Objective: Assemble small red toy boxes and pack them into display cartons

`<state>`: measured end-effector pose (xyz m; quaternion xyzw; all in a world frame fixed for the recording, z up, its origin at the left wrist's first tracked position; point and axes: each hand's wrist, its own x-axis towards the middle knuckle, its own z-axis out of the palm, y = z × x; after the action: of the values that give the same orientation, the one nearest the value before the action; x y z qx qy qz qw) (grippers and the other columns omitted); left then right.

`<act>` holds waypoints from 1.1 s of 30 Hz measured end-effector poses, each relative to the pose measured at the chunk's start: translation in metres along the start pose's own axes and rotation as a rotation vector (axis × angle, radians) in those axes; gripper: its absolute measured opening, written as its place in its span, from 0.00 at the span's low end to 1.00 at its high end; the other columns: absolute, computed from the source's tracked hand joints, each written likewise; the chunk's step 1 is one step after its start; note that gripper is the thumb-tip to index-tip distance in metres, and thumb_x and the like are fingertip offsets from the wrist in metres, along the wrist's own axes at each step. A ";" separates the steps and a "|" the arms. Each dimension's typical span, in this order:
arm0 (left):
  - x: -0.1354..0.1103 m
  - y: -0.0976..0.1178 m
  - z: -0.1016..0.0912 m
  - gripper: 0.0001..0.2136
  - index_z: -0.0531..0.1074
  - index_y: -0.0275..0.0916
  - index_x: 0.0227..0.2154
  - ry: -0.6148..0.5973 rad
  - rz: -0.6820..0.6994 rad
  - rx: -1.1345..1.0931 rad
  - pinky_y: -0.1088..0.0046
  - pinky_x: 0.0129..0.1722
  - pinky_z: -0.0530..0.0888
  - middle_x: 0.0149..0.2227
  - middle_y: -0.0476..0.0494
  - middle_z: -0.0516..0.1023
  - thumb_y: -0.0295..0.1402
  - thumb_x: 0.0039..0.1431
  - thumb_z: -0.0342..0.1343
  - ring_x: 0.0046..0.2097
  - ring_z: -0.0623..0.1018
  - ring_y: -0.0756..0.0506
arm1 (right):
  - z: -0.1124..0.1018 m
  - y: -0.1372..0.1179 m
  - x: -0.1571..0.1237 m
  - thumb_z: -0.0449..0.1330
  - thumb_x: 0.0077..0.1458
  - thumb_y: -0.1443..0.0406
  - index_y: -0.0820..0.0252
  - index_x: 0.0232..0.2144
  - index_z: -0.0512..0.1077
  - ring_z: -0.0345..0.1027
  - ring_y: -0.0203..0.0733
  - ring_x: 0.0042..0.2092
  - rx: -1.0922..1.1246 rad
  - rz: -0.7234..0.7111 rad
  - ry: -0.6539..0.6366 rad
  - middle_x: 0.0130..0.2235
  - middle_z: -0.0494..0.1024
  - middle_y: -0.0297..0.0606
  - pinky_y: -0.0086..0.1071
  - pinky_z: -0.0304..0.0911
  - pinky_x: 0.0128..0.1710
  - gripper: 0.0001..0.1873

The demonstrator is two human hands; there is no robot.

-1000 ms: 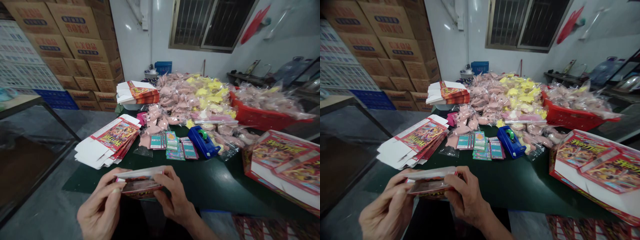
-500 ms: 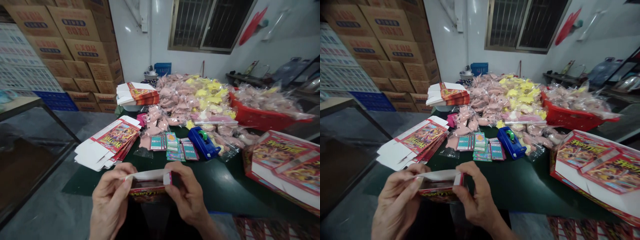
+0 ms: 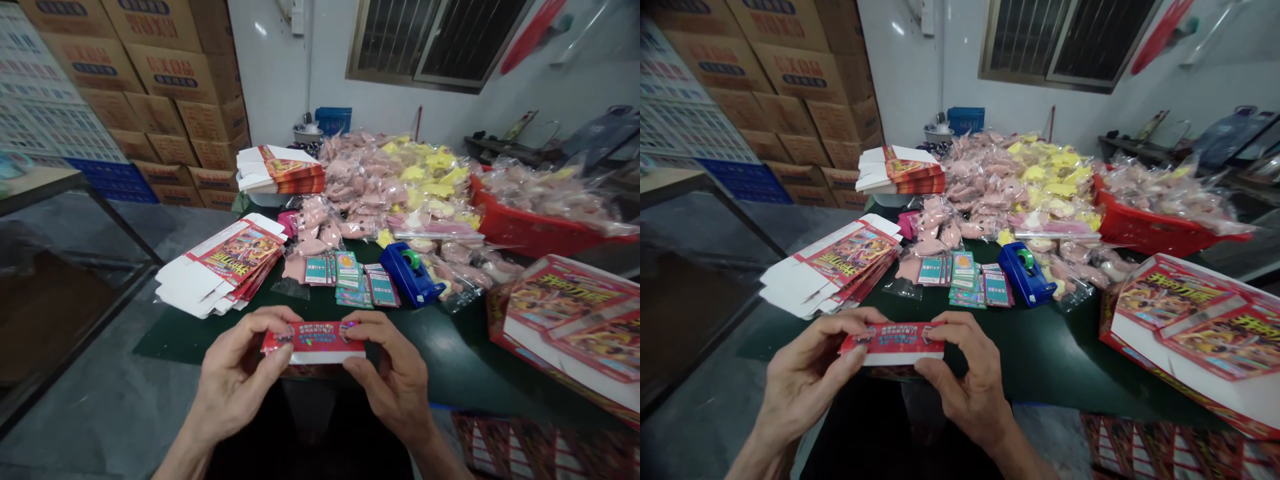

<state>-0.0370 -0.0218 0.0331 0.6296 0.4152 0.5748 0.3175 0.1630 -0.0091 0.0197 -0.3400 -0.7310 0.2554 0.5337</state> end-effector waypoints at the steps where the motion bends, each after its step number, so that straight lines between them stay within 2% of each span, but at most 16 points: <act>1: 0.002 -0.001 0.001 0.04 0.71 0.38 0.33 0.006 0.029 0.026 0.71 0.34 0.74 0.37 0.40 0.76 0.27 0.54 0.55 0.38 0.76 0.45 | 0.001 -0.001 0.001 0.59 0.53 0.69 0.58 0.41 0.68 0.67 0.41 0.44 -0.024 0.001 0.005 0.42 0.71 0.40 0.35 0.64 0.42 0.11; 4: 0.003 -0.008 0.010 0.04 0.72 0.38 0.33 0.132 0.138 -0.029 0.71 0.34 0.72 0.35 0.42 0.76 0.27 0.56 0.53 0.36 0.75 0.46 | 0.004 -0.008 0.006 0.57 0.54 0.71 0.58 0.40 0.67 0.67 0.37 0.40 -0.083 0.013 0.049 0.38 0.72 0.37 0.31 0.64 0.39 0.09; 7: -0.001 -0.014 0.017 0.05 0.73 0.39 0.32 0.204 0.140 -0.170 0.72 0.32 0.71 0.35 0.43 0.75 0.25 0.56 0.53 0.36 0.75 0.47 | 0.006 -0.017 0.010 0.56 0.55 0.72 0.59 0.36 0.68 0.67 0.34 0.34 -0.124 0.042 0.057 0.32 0.71 0.34 0.28 0.63 0.34 0.06; 10: -0.005 -0.016 0.014 0.05 0.74 0.39 0.31 0.161 0.067 -0.249 0.73 0.32 0.72 0.36 0.43 0.75 0.25 0.56 0.54 0.36 0.75 0.47 | 0.007 -0.022 0.011 0.56 0.54 0.74 0.59 0.35 0.69 0.68 0.34 0.36 -0.130 0.002 0.056 0.34 0.72 0.35 0.28 0.64 0.35 0.07; 14: -0.005 -0.017 0.005 0.03 0.74 0.38 0.28 0.096 0.021 -0.256 0.72 0.31 0.72 0.36 0.41 0.76 0.27 0.54 0.56 0.35 0.75 0.46 | 0.011 -0.020 0.004 0.56 0.53 0.76 0.58 0.38 0.68 0.69 0.36 0.40 -0.172 -0.089 0.117 0.40 0.72 0.39 0.31 0.66 0.38 0.12; 18: -0.004 -0.016 0.005 0.02 0.74 0.38 0.29 0.060 0.115 -0.229 0.70 0.31 0.74 0.36 0.41 0.76 0.28 0.52 0.57 0.35 0.76 0.45 | 0.011 -0.019 -0.001 0.55 0.52 0.76 0.58 0.38 0.67 0.70 0.37 0.38 -0.205 -0.132 0.124 0.40 0.72 0.40 0.32 0.67 0.35 0.13; 22: 0.003 -0.007 0.003 0.07 0.73 0.38 0.31 0.003 0.153 -0.124 0.73 0.28 0.73 0.34 0.43 0.76 0.24 0.47 0.61 0.33 0.76 0.47 | 0.007 -0.025 0.003 0.56 0.52 0.74 0.59 0.36 0.65 0.70 0.37 0.37 -0.284 -0.125 0.049 0.37 0.72 0.39 0.31 0.68 0.33 0.09; 26: 0.009 -0.002 -0.002 0.06 0.74 0.38 0.31 -0.102 0.211 -0.015 0.73 0.27 0.72 0.32 0.45 0.75 0.23 0.50 0.58 0.31 0.75 0.48 | 0.006 -0.027 0.008 0.56 0.52 0.74 0.59 0.34 0.65 0.69 0.34 0.32 -0.349 -0.164 0.048 0.33 0.71 0.37 0.28 0.66 0.29 0.08; 28: 0.008 -0.004 -0.002 0.06 0.75 0.39 0.32 -0.096 0.235 0.001 0.72 0.28 0.72 0.32 0.44 0.75 0.23 0.51 0.57 0.32 0.75 0.48 | 0.008 -0.025 0.006 0.56 0.53 0.75 0.58 0.35 0.66 0.68 0.34 0.32 -0.367 -0.203 0.076 0.33 0.71 0.37 0.27 0.65 0.28 0.09; 30: 0.005 -0.007 0.000 0.06 0.75 0.40 0.32 -0.061 0.243 -0.014 0.70 0.31 0.73 0.35 0.44 0.75 0.24 0.53 0.55 0.34 0.76 0.47 | 0.012 -0.020 0.000 0.55 0.54 0.73 0.58 0.38 0.65 0.69 0.36 0.35 -0.339 -0.239 0.101 0.36 0.71 0.39 0.29 0.66 0.29 0.09; 33: 0.001 -0.011 0.003 0.06 0.74 0.40 0.35 -0.053 0.280 -0.057 0.68 0.31 0.74 0.37 0.42 0.75 0.29 0.56 0.53 0.36 0.76 0.45 | 0.023 -0.012 -0.011 0.53 0.57 0.68 0.60 0.47 0.61 0.67 0.45 0.45 -0.260 -0.252 0.107 0.45 0.69 0.48 0.41 0.69 0.38 0.14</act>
<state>-0.0363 -0.0155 0.0231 0.6869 0.2983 0.6083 0.2631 0.1403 -0.0256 0.0148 -0.3249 -0.7652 0.0715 0.5512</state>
